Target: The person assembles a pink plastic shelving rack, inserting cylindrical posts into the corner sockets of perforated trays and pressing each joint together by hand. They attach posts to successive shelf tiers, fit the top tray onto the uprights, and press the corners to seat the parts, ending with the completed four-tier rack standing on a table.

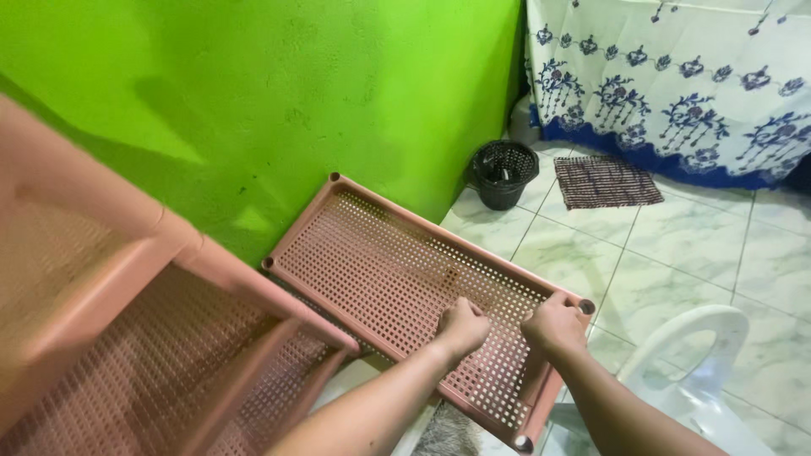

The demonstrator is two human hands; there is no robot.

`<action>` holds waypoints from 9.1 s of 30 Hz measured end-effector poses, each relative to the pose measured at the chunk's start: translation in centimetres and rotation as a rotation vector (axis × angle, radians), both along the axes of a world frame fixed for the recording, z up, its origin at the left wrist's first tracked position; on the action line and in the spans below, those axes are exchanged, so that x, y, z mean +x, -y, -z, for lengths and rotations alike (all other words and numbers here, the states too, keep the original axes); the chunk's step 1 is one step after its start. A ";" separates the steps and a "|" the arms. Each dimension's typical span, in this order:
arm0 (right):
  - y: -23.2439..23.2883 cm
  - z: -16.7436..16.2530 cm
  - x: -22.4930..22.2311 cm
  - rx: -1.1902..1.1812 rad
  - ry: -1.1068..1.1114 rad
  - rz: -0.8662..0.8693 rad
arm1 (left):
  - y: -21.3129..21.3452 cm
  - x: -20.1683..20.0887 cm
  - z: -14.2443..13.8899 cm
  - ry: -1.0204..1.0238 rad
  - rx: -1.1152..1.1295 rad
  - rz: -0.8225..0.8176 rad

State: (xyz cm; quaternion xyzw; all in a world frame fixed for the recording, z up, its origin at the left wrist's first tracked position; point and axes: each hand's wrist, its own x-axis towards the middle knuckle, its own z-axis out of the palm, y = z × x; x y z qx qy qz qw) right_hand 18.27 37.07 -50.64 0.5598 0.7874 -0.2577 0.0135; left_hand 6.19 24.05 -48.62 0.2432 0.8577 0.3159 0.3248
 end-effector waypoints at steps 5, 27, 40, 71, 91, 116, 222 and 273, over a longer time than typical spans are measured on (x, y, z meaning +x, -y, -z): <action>1.6 0.5 -1.6 0.028 0.043 0.012 | 1.0 -1.2 0.6 0.081 -0.031 0.017; 1.2 1.6 -6.3 0.140 0.162 0.072 | 3.4 -6.0 1.4 0.118 -0.364 0.375; 0.4 1.8 -6.7 -0.009 0.092 0.164 | 6.5 -5.4 3.8 -0.502 -0.422 0.793; 16.4 -39.9 -18.9 -0.248 -1.797 -0.940 | 18.4 -6.8 -34.5 -0.657 0.767 -0.058; 60.9 -50.9 -20.3 -0.325 -1.289 -1.940 | 64.6 -0.4 -45.5 -1.028 0.124 -0.711; 78.4 -47.8 -19.3 -0.567 -1.001 -2.002 | 82.9 -0.2 -35.6 -0.920 0.638 -0.765; 79.5 -45.0 -14.7 -0.259 -0.747 -2.116 | 84.1 0.7 -46.5 -0.384 1.236 -0.241; 79.1 -45.0 -15.1 -0.290 -0.806 -2.159 | 83.1 0.3 -46.0 -0.448 1.248 -0.454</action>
